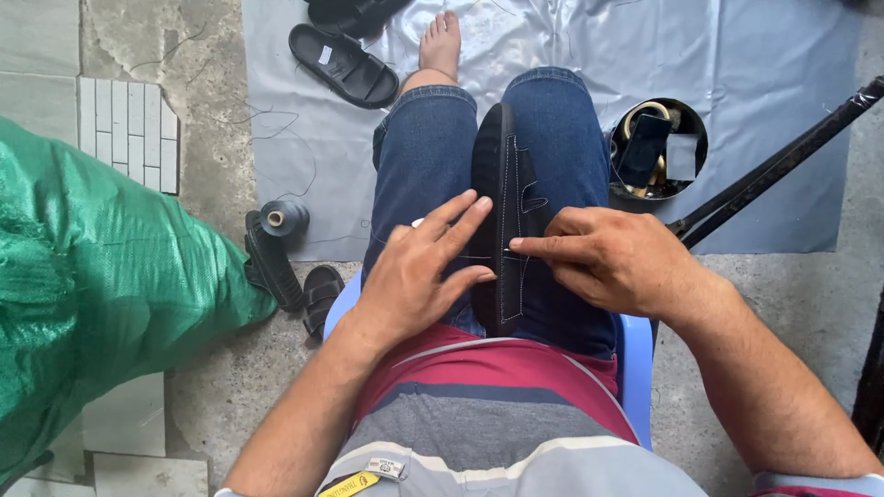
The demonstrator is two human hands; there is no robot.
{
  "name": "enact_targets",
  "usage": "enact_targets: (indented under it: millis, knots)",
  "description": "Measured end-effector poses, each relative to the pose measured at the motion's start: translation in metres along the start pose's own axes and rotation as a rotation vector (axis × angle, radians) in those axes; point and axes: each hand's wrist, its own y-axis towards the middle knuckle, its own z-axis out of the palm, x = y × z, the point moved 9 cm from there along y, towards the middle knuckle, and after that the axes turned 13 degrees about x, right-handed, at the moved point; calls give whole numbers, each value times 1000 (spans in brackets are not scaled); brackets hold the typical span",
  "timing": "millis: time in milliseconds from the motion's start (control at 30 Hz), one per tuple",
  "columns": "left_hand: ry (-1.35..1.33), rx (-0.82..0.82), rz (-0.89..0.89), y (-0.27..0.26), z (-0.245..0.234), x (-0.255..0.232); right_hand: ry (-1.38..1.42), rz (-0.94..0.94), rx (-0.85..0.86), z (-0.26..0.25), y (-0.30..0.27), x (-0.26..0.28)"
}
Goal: Hand-stitching the sole of a black shoe to its upper using a needle and thread.
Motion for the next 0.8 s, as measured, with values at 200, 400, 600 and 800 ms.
enact_targets:
  millis: [200,400,600,800]
  knots:
    - [-190,46,-22,2,9,1,18,5,-8,-2,0,1]
    - [-236,38,-35,2,8,1,-15,25,7,-3,1,4]
    - [-232,28,-38,3,11,7,-187,13,25,-1,-1,13]
    - [-224,39,-46,5,18,14,-362,45,-85,12,-8,14]
